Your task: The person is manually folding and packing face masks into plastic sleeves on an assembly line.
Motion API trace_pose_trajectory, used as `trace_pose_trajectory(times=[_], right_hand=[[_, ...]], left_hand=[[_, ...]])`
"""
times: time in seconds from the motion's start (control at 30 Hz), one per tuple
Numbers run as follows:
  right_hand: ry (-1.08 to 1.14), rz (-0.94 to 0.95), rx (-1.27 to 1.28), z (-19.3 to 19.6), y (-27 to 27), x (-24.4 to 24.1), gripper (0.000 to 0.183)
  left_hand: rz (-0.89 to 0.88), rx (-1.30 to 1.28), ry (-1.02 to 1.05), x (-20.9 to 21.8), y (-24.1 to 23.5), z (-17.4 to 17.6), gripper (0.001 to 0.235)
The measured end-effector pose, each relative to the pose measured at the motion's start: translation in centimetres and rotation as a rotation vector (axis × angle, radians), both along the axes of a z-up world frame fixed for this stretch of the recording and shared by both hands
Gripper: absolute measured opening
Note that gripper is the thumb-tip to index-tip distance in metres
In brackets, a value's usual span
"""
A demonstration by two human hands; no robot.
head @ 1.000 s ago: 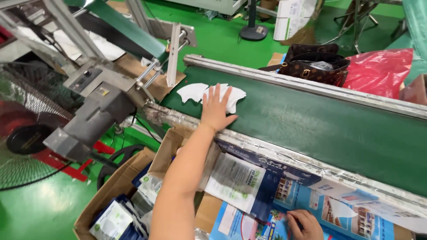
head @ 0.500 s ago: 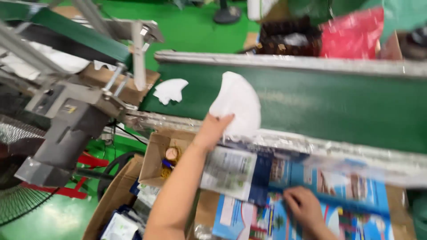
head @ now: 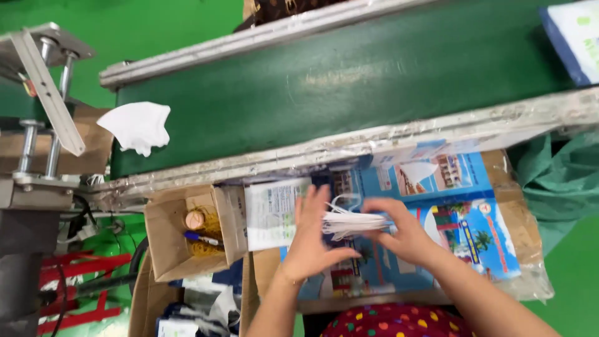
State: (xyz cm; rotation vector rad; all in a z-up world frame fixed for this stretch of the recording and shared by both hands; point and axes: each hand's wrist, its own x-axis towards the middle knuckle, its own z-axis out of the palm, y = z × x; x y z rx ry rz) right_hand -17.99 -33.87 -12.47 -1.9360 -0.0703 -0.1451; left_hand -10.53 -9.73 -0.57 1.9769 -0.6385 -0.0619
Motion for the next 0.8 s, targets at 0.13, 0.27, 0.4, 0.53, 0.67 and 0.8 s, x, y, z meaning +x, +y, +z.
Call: trace_pose_trajectory(times=[0.13, 0.27, 0.4, 0.53, 0.67, 0.8], right_hand=[[-0.012, 0.131, 0.046, 2.2, 1.6, 1.0, 0.093], [0.084, 0.176, 0.030, 0.0, 2.6, 0.8, 0.064], [0.278, 0.252, 0.018, 0.8, 0.1, 1.2, 0.039], [0.637, 0.183, -0.112, 5.3, -4.5, 0.2, 0.028], [0.442, 0.240, 0.569, 1.7, -7.1, -1.1, 0.039], [0.607, -0.217, 0.175, 2.7, -4.7, 0.8, 0.040]], left_hand=[[-0.304, 0.440, 0.056, -0.7, -1.1, -4.0, 0.121], [-0.170, 0.463, -0.128, -1.4, -2.3, -5.7, 0.096], [-0.321, 0.161, -0.055, -1.4, -1.8, -4.4, 0.085], [-0.033, 0.086, 0.024, -1.0, 0.7, -8.7, 0.050], [0.259, 0.311, 0.017, 0.3, 0.3, -11.7, 0.046], [0.301, 0.525, -0.015, 0.8, -0.7, -13.3, 0.051]])
